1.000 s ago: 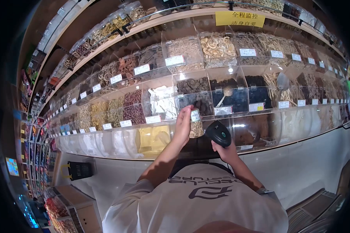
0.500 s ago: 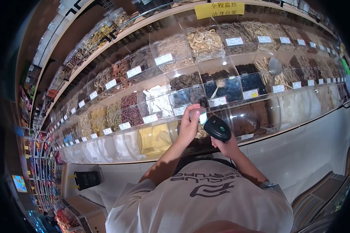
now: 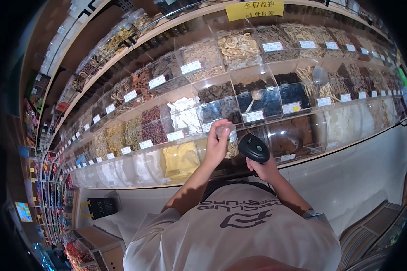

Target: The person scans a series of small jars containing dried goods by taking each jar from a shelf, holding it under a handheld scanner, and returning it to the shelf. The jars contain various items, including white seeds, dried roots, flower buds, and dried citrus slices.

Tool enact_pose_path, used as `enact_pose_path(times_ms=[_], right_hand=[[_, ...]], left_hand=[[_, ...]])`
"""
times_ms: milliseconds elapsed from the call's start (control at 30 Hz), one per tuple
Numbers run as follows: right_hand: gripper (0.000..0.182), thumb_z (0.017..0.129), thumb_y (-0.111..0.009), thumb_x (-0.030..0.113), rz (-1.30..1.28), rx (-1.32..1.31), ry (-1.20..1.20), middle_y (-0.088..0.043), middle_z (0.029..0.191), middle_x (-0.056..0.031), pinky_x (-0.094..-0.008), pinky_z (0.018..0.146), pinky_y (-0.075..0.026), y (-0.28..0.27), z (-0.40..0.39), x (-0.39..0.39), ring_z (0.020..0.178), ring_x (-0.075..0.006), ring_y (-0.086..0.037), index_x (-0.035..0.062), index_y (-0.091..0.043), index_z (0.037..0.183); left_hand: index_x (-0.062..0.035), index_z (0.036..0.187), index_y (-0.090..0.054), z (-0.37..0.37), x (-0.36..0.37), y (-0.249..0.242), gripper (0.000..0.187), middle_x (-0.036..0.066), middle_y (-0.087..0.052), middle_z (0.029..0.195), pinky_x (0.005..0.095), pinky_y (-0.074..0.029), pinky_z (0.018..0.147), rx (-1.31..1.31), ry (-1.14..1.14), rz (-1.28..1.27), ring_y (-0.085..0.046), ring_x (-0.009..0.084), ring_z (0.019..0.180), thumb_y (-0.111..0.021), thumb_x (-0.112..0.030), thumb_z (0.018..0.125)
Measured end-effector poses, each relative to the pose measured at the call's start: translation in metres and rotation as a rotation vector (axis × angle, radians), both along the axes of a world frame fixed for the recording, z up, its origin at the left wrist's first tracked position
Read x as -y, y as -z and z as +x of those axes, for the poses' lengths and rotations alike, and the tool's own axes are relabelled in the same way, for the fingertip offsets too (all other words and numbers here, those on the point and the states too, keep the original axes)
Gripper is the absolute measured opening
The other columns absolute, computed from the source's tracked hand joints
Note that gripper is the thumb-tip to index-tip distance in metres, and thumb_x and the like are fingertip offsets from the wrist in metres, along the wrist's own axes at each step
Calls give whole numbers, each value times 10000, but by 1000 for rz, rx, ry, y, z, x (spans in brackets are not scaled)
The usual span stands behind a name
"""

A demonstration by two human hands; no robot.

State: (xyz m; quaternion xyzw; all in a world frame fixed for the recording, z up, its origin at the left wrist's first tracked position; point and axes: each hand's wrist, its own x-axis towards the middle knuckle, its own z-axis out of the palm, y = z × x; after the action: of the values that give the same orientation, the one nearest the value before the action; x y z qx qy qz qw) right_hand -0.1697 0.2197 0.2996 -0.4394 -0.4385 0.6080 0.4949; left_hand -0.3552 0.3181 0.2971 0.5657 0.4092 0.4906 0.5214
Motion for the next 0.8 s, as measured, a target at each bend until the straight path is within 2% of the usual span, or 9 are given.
enact_pose_path(times_ms=[133, 200, 233, 333, 467, 533, 667, 733, 800], right_hand=[[58, 936, -648, 89, -14, 21, -21, -634, 725, 1, -256, 593, -479, -7, -1, 1, 645, -75, -588, 36, -652, 961], [61, 937, -651, 92, -21, 37, -27, -631, 727, 2, -257, 594, -480, -7, -3, -1, 645, -75, -587, 36, -650, 963], [64, 938, -654, 96, -40, 40, -24, -629, 726, 3, -257, 594, -482, -2, -3, -2, 646, -76, -588, 38, -648, 965], [68, 940, -662, 107, -69, 37, -2, -618, 720, 7, -258, 592, -483, 3, -4, -3, 645, -77, -585, 44, -639, 953], [69, 936, -668, 98, -118, 27, 30, -609, 723, 10, -259, 585, -472, 12, -1, -1, 640, -74, -572, 44, -626, 938], [62, 935, -667, 90, -81, 15, 22, -605, 728, 12, -255, 582, -461, 13, 1, -3, 641, -70, -565, 46, -624, 935], [58, 938, -659, 84, -94, -33, 47, -599, 725, 14, -257, 577, -449, 18, 2, -4, 637, -66, -554, 46, -622, 914], [77, 941, -657, 101, -60, 2, 75, -592, 708, 16, -256, 566, -438, 25, 3, -5, 628, -64, -548, 47, -623, 899], [84, 940, -658, 110, -54, 29, 72, -590, 699, 16, -255, 562, -433, 27, 6, -5, 623, -64, -548, 48, -624, 894]], left_hand=[[-32, 1313, -510, -3, -5, -7, 315, 90, -630, 1228, 274, -444, 997, 39, -7, 1, -572, 136, 1148, -577, -160, 1033], [-20, 1308, -502, -7, -7, -14, 462, 85, -627, 1219, 295, -465, 982, -3, -27, -30, -593, 145, 1103, -738, -122, 924], [-20, 1308, -502, -9, -9, -19, 462, 85, -627, 1219, 295, -465, 982, -5, -31, -17, -593, 145, 1103, -738, -122, 924], [-30, 1296, -520, -21, -22, -37, 575, 94, -621, 1239, 328, -480, 1002, -33, -89, 73, -599, 173, 1129, -831, -58, 814], [-35, 1220, -561, -52, -68, -82, 676, 153, -649, 1264, 357, -474, 1019, -522, -246, 523, -614, 219, 1150, -937, -96, 662], [-35, 1211, -563, -62, -85, -129, 668, 148, -656, 1252, 358, -469, 1027, -664, -275, 633, -614, 226, 1165, -940, -116, 666], [-15, 1156, -549, -80, -143, -200, 588, 183, -624, 1287, 374, -496, 1036, -560, -330, 878, -607, 240, 1187, -918, -117, 710], [-5, 1102, -531, -83, -171, -234, 506, 203, -590, 1321, 372, -522, 1028, -361, -320, 878, -606, 242, 1185, -886, -69, 748], [-3, 1038, -505, -85, -197, -266, 421, 207, -575, 1324, 351, -546, 1000, -346, -409, 1013, -612, 228, 1158, -846, -31, 793]])
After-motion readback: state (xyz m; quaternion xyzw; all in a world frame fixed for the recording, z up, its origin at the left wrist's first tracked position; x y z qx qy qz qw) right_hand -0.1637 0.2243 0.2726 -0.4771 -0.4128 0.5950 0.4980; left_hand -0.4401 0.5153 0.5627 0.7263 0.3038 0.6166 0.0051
